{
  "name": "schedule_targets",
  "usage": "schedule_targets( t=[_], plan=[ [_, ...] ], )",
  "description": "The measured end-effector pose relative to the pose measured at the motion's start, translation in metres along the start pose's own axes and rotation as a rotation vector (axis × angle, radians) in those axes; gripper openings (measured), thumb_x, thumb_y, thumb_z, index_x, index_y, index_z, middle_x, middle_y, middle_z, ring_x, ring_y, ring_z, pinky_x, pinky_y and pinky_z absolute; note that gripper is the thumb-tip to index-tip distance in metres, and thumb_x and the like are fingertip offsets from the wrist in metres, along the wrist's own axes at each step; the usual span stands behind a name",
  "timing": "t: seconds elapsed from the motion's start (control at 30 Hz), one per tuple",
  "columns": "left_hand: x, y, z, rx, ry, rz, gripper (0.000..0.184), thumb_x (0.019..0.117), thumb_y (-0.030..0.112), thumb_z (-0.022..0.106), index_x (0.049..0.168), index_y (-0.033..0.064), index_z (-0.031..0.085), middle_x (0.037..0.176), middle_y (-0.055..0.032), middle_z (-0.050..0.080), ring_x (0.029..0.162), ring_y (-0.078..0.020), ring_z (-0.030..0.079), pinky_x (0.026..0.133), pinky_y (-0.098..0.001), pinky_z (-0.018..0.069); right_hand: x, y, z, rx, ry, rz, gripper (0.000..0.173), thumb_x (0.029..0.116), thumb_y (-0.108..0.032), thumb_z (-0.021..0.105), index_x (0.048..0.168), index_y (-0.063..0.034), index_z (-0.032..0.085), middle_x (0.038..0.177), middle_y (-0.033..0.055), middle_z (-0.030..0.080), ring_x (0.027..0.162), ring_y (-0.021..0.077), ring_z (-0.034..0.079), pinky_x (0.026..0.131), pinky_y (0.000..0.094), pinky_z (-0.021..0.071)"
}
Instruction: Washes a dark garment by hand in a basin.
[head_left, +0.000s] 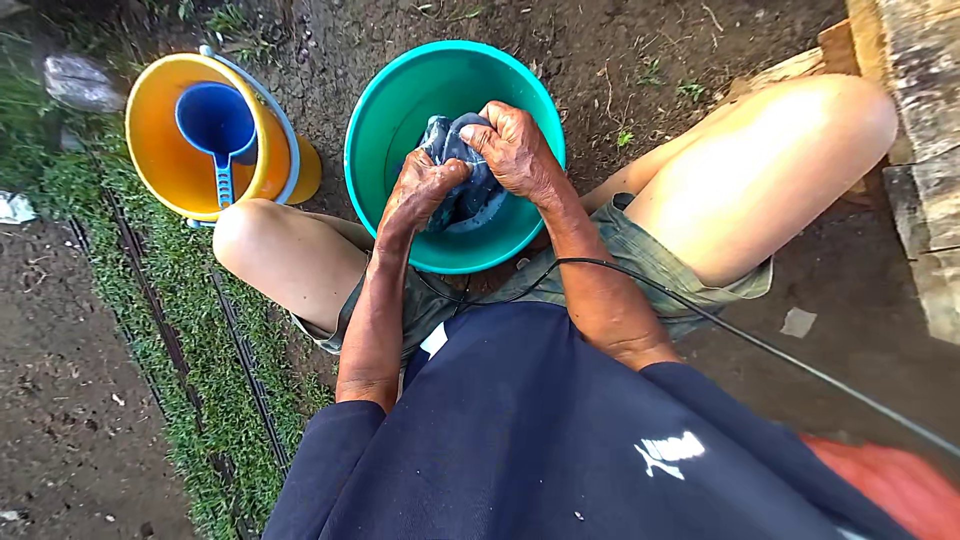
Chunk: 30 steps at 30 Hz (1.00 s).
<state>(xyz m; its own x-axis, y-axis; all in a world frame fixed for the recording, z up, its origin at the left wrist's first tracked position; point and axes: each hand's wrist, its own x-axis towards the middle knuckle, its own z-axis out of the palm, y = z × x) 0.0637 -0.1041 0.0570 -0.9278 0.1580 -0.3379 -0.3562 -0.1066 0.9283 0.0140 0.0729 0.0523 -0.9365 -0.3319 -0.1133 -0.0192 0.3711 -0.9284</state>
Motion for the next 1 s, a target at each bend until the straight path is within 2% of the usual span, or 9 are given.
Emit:
schedule_targets(
  t=[0.17, 0.4, 0.67, 0.77, 0.87, 1.0],
  plan=[
    [-0.001, -0.003, -0.009, -0.06, -0.026, -0.024, 0.02, 0.0876, 0.008, 0.065, 0.106, 0.0008, 0.066, 0.092, -0.0092, 0.072, 0.083, -0.0181, 0.072, 0.077, -0.0389, 0.0612, 0.0, 0.002, 0.001, 0.008, -0.01, -0.005, 0.025, 0.1023, -0.033, 0.062, 0.09, -0.0111, 0.062, 0.074, 0.0006, 0.058, 0.067, 0.0111, 0.057, 0.065, 0.0324, 0.0487],
    [-0.002, 0.0, -0.01, -0.116, -0.084, -0.019, 0.02, 0.0905, 0.006, 0.067, 0.109, -0.0004, 0.063, 0.094, -0.0106, 0.072, 0.085, -0.0195, 0.072, 0.08, -0.0395, 0.0615, 0.001, 0.002, 0.002, 0.014, -0.012, -0.002, 0.025, 0.1023, -0.033, 0.062, 0.091, -0.0108, 0.062, 0.075, 0.0009, 0.059, 0.068, 0.0114, 0.058, 0.066, 0.0325, 0.0495],
    [-0.001, 0.0, -0.002, -0.048, -0.007, -0.017, 0.025, 0.0873, 0.01, 0.072, 0.11, -0.0003, 0.066, 0.094, -0.0104, 0.073, 0.087, -0.0192, 0.072, 0.081, -0.0391, 0.0617, 0.0, 0.001, 0.002, 0.019, -0.015, -0.005, 0.024, 0.1019, -0.032, 0.063, 0.09, -0.0107, 0.062, 0.075, 0.001, 0.059, 0.068, 0.0112, 0.058, 0.066, 0.032, 0.0496],
    [-0.001, -0.001, -0.004, -0.044, 0.002, -0.039, 0.023, 0.0867, 0.01, 0.069, 0.108, 0.0004, 0.066, 0.092, -0.0097, 0.073, 0.084, -0.0187, 0.072, 0.077, -0.0392, 0.0615, 0.001, 0.0, 0.001, 0.018, -0.015, -0.006, 0.024, 0.1018, -0.032, 0.063, 0.091, -0.0102, 0.063, 0.076, 0.0011, 0.06, 0.069, 0.011, 0.059, 0.067, 0.0323, 0.0503],
    [-0.001, -0.001, -0.01, -0.109, -0.03, -0.046, 0.019, 0.0882, 0.01, 0.066, 0.105, 0.0023, 0.066, 0.091, -0.0081, 0.072, 0.083, -0.0174, 0.071, 0.077, -0.0379, 0.0608, 0.001, 0.0, 0.0, 0.015, -0.002, -0.017, 0.024, 0.1014, -0.032, 0.064, 0.094, -0.01, 0.064, 0.078, 0.0013, 0.061, 0.071, 0.0108, 0.06, 0.069, 0.032, 0.0512],
    [-0.002, 0.0, -0.013, -0.185, -0.048, -0.063, 0.021, 0.0933, 0.018, 0.068, 0.107, 0.0014, 0.066, 0.092, -0.01, 0.072, 0.085, -0.0193, 0.071, 0.079, -0.0394, 0.0607, 0.001, 0.001, 0.001, 0.003, 0.035, -0.027, 0.024, 0.1007, -0.034, 0.065, 0.099, -0.0109, 0.066, 0.083, 0.0006, 0.065, 0.076, 0.0101, 0.063, 0.072, 0.0319, 0.0534]
  ],
)
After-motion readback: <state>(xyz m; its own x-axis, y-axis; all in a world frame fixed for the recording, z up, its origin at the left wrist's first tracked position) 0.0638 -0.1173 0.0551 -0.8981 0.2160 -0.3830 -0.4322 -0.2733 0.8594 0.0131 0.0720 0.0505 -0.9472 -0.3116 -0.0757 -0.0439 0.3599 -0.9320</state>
